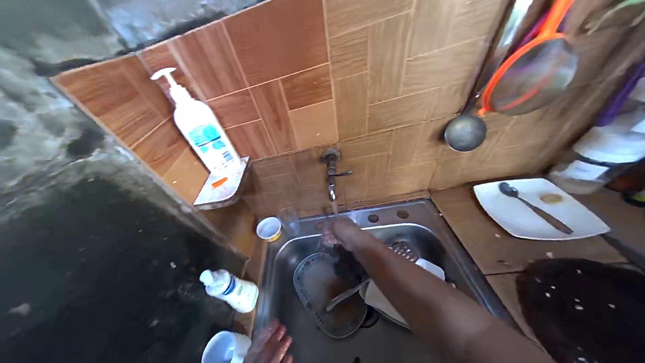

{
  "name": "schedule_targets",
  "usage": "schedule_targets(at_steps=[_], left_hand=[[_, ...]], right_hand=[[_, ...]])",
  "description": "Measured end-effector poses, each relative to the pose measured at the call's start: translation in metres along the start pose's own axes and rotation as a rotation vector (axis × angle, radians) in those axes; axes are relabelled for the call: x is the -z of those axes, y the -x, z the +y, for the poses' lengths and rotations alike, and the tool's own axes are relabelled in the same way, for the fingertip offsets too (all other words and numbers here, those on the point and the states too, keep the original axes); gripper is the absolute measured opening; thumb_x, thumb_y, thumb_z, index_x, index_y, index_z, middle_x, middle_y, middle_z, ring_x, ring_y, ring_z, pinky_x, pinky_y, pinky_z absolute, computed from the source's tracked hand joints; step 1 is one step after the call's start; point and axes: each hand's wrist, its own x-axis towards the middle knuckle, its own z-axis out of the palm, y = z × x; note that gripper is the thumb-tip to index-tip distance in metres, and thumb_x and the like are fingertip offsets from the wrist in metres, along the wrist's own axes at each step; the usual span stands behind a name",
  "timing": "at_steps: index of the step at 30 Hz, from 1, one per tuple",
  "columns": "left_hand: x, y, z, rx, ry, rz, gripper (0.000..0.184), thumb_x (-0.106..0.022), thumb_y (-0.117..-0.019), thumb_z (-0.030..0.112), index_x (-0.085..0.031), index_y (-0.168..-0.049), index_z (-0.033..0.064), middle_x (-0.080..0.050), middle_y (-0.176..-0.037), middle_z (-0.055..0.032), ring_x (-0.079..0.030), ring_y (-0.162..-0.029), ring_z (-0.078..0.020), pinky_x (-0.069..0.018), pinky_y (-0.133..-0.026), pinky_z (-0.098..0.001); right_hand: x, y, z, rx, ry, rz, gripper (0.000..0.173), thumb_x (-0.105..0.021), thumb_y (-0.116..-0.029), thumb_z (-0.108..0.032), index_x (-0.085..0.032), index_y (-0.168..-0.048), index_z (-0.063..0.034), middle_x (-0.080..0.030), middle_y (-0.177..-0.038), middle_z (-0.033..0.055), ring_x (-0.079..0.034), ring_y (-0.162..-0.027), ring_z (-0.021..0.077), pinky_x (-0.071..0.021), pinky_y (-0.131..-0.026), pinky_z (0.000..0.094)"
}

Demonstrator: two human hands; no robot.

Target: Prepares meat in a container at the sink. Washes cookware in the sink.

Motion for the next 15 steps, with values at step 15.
schedule_targets(at_steps=[15], left_hand=[[-0.206,-0.242,0.008,-0.022,0.112,-0.366,0.033,-0.033,-0.1111,0.008,-0.038,-0.142,-0.0033,-0.062,-0.121,-0.0101,-0.066,-0.097,-0.0057,-0.0557,-0.082,-0.0202]], right_hand=[[0.173,0.104,0.023,0.312,0.668,0.373,0.037,-0.058,-0.1057,-0.032,-0.071,-0.125,-0.0035,-0.072,-0.12,0.0177,-0.068,-0.115,0.0299,-0.0498,-0.106,0.0505]])
